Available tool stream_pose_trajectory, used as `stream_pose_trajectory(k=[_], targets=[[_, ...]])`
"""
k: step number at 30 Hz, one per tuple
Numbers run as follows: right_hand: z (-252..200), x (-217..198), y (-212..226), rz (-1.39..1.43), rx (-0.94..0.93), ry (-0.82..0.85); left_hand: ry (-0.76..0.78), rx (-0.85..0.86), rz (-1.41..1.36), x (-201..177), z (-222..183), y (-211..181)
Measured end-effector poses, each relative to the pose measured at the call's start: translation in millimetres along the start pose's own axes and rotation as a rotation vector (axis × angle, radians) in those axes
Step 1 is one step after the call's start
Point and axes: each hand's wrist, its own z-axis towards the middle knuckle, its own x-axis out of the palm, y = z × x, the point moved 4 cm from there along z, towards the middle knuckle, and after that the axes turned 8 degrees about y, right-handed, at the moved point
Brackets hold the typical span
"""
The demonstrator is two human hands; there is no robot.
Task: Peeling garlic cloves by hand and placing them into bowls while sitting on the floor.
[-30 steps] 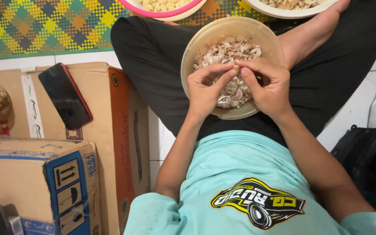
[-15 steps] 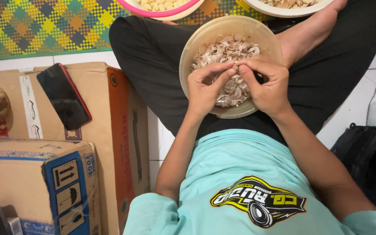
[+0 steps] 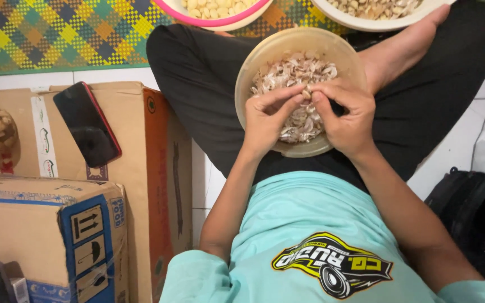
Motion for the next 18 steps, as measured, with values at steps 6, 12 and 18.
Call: stream_pose_trajectory(k=[6, 12, 18], targets=[[2.0, 3.9, 12.3, -0.055, -0.033, -0.01, 0.108, 0.086, -0.02, -3.2, -1.6, -1.4], [0.5, 6.8, 10.9, -0.097, -0.033, -0.003, 0.118, 0.077, -0.072, -5.9, -1.3, 6.7], [-0.9, 4.2, 6.1, -0.06, -0.009, -0.03, 0.139, 0.08, -0.098, -3.5, -1.1, 3.9]])
